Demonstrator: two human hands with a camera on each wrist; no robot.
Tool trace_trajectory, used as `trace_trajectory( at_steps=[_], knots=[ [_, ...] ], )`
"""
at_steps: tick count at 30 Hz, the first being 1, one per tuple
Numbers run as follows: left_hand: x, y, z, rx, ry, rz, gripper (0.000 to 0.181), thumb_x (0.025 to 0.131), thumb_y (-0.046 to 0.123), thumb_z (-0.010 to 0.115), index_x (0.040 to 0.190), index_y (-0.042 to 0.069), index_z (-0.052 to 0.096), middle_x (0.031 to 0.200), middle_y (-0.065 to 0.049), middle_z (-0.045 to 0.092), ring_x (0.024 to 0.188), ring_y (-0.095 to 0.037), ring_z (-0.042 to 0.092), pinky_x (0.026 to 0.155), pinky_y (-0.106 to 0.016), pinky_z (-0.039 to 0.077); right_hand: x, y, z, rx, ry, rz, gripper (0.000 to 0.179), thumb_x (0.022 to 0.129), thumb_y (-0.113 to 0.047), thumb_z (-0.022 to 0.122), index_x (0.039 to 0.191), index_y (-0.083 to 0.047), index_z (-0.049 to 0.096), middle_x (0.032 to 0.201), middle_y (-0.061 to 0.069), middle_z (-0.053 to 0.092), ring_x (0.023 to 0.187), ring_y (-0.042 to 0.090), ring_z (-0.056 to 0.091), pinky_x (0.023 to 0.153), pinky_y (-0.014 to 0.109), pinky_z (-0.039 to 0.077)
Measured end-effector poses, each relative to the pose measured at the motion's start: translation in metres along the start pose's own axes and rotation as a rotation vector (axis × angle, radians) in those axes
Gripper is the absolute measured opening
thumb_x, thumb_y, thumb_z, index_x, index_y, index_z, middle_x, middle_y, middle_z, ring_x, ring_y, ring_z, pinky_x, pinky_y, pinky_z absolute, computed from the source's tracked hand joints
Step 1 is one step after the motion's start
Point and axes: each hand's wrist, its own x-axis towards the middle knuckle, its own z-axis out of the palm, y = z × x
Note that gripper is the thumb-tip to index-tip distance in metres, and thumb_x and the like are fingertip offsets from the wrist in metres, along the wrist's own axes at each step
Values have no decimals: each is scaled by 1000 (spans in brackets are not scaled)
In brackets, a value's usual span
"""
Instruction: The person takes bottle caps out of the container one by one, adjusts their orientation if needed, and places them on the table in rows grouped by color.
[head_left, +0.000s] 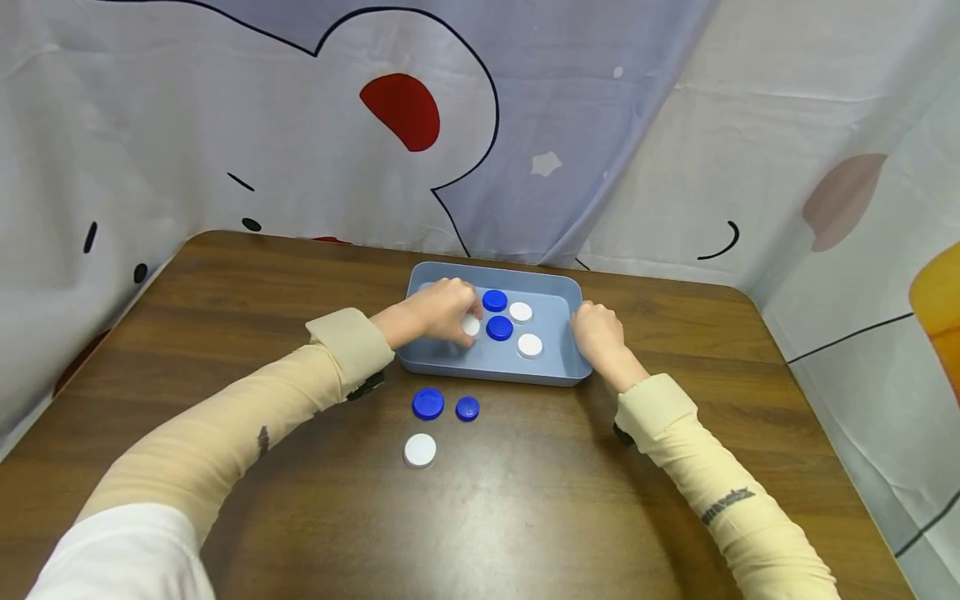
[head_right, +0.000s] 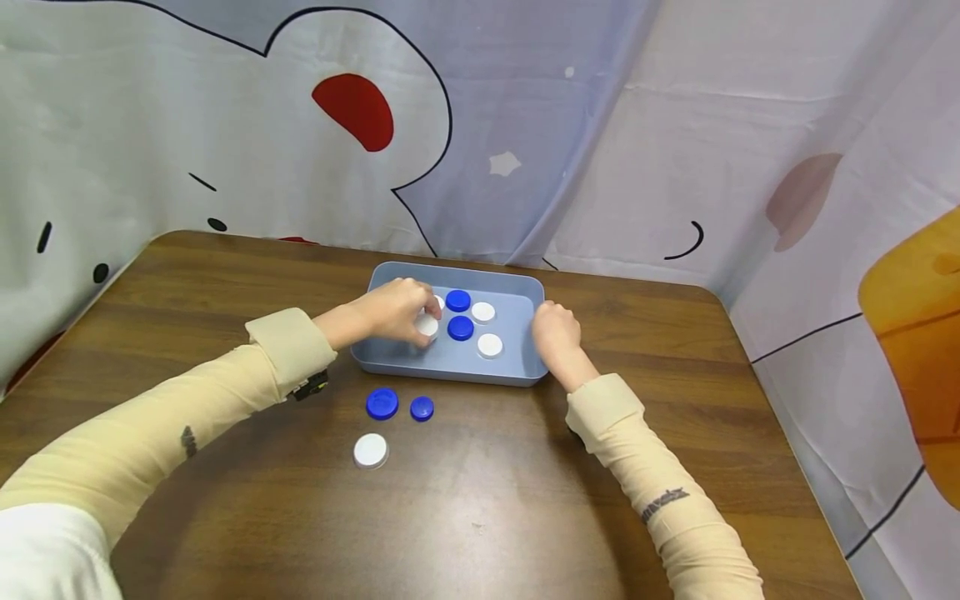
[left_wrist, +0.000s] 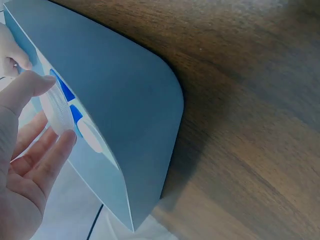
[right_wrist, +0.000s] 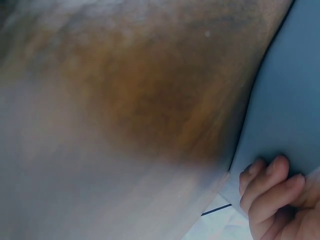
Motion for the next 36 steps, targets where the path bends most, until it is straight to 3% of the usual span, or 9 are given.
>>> trace_trajectory(
  at_steps=[8, 16, 25, 36],
  knots=[
    [-5, 2, -2, 5, 1, -29, 33, 71, 26, 79, 99, 9, 73, 101, -7, 70, 85, -19, 63, 72, -32, 54, -1, 0, -2, 5, 0, -8, 35, 98, -20, 46, 104, 13, 58, 105, 33, 64, 97, 47, 64, 77, 55, 53],
    [-11, 5, -5, 33, 27, 25, 32, 68, 27, 79, 95, 10, 74, 95, -6, 69, 81, -20, 63, 68, -31, 52, -1, -1, -2, -1, -10, -1, 36, 98, -21, 47, 106, 12, 58, 108, 34, 64, 99, 48, 63, 78, 55, 53],
    [-19, 14, -10, 31, 36, 72, 35, 68, 24, 80, 98, 6, 73, 99, -8, 71, 84, -20, 64, 70, -31, 53, 0, -1, -5, 4, -16, -1, 36, 98, -21, 47, 107, 12, 58, 109, 34, 63, 100, 48, 63, 80, 55, 53],
    [-33, 28, -8, 40, 92, 120, 31, 68, 23, 79, 94, 7, 73, 92, -7, 68, 81, -21, 65, 70, -31, 54, 0, -1, -4, 5, -37, 8, 37, 99, -21, 44, 108, 12, 58, 110, 33, 63, 101, 47, 63, 80, 55, 52]
  ],
)
